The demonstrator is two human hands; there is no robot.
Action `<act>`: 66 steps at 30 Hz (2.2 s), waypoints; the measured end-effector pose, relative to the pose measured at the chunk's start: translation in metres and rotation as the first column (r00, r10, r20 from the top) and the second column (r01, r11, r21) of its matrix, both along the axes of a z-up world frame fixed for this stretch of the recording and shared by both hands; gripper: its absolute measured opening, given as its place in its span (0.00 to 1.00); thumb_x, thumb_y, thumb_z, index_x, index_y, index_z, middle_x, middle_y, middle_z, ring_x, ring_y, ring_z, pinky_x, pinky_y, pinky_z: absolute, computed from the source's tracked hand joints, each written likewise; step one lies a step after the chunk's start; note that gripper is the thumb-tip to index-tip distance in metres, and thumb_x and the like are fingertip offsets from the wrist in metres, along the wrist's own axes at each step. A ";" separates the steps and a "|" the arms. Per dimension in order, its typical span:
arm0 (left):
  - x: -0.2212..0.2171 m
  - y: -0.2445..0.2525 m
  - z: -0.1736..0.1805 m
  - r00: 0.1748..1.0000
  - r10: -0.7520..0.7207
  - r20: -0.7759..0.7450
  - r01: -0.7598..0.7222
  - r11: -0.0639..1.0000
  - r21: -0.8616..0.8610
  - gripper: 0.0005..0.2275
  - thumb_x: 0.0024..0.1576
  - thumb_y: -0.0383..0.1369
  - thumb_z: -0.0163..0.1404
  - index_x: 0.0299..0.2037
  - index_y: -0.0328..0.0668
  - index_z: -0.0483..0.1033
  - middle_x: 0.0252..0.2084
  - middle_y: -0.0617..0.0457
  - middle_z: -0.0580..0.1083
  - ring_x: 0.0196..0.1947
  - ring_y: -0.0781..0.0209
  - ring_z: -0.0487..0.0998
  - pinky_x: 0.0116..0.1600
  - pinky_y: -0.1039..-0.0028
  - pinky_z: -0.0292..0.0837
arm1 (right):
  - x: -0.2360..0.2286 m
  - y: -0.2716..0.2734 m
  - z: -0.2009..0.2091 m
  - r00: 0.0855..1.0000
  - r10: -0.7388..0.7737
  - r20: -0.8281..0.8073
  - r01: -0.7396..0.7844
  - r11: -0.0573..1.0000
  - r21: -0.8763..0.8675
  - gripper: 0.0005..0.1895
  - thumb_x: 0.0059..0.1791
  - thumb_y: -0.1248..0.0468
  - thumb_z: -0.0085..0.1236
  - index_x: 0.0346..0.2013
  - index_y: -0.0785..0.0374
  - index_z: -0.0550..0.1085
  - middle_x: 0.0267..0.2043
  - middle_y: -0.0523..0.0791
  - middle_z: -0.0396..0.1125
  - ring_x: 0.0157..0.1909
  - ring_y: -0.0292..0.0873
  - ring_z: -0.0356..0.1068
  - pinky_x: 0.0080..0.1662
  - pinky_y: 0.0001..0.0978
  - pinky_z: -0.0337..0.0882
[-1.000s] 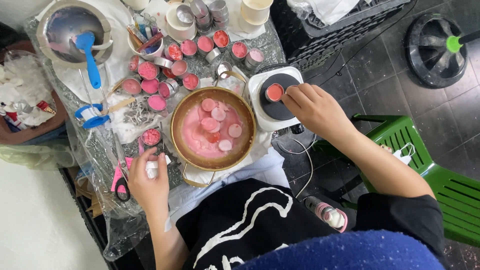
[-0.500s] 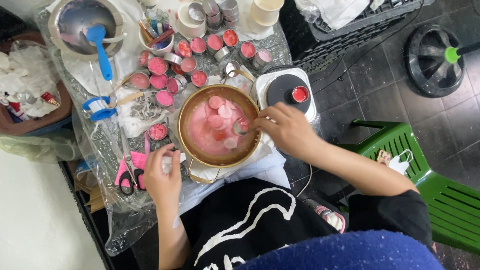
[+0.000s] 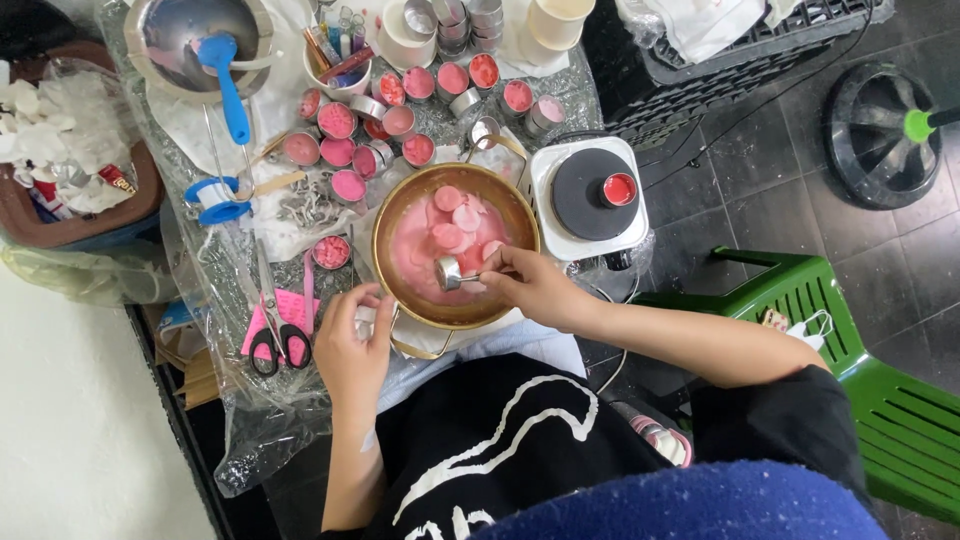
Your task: The recorder is melting wax, adding pink pigment and scent, then pouring it into small metal containers to make scented candles.
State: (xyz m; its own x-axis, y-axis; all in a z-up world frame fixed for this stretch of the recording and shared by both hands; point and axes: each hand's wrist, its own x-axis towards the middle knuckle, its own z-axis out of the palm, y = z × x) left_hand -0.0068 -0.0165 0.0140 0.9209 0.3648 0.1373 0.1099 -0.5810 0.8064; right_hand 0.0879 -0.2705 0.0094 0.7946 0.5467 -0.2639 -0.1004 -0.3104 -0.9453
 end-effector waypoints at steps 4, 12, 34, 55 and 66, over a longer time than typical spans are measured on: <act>0.000 0.001 -0.001 1.000 -0.005 0.002 0.005 1.000 -0.003 0.08 0.58 0.36 0.60 0.41 0.42 0.78 0.34 0.52 0.75 0.34 0.54 0.79 0.38 0.66 0.71 | 0.000 0.003 -0.006 0.833 -0.127 -0.539 0.159 0.987 0.012 0.09 0.57 0.60 0.51 0.42 0.63 0.71 0.24 0.38 0.55 0.22 0.29 0.49 0.23 0.22 0.48; -0.001 0.001 0.002 1.000 -0.017 0.014 0.017 1.000 -0.015 0.08 0.59 0.35 0.60 0.41 0.41 0.77 0.34 0.52 0.76 0.34 0.54 0.80 0.38 0.67 0.72 | 0.014 0.002 -0.018 0.763 -0.057 -0.644 0.196 0.970 0.147 0.07 0.57 0.60 0.51 0.41 0.62 0.69 0.24 0.36 0.55 0.22 0.29 0.48 0.23 0.23 0.45; 0.000 0.001 0.001 1.000 -0.008 -0.004 0.008 1.000 -0.011 0.08 0.59 0.36 0.59 0.40 0.41 0.78 0.35 0.52 0.77 0.35 0.53 0.80 0.39 0.67 0.72 | 0.024 0.001 0.015 0.685 -0.024 -0.728 0.340 0.895 0.291 0.09 0.56 0.59 0.50 0.44 0.62 0.69 0.31 0.34 0.55 0.29 0.29 0.48 0.29 0.22 0.49; 0.006 -0.001 -0.007 1.000 -0.018 -0.005 0.017 0.998 -0.059 0.09 0.57 0.34 0.60 0.38 0.37 0.77 0.34 0.49 0.78 0.32 0.53 0.81 0.38 0.68 0.73 | 0.018 -0.008 0.009 0.724 0.185 -0.664 0.281 0.800 0.530 0.08 0.60 0.56 0.50 0.44 0.57 0.69 0.27 0.35 0.53 0.29 0.32 0.50 0.35 0.26 0.52; 0.008 0.003 -0.012 0.999 -0.034 -0.036 0.030 0.994 -0.107 0.08 0.56 0.33 0.60 0.38 0.36 0.77 0.33 0.48 0.78 0.31 0.54 0.81 0.38 0.68 0.73 | 0.028 -0.005 0.017 0.716 0.032 -0.697 0.313 0.878 0.362 0.09 0.59 0.58 0.50 0.43 0.62 0.70 0.27 0.35 0.52 0.28 0.31 0.49 0.32 0.25 0.53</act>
State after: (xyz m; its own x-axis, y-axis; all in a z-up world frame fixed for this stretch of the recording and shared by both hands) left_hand 0.0011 -0.0134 0.0015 0.9360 0.3460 0.0646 0.1239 -0.4957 0.8596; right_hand 0.1156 -0.2759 0.0266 0.5758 0.6316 -0.5192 -0.7585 0.1755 -0.6276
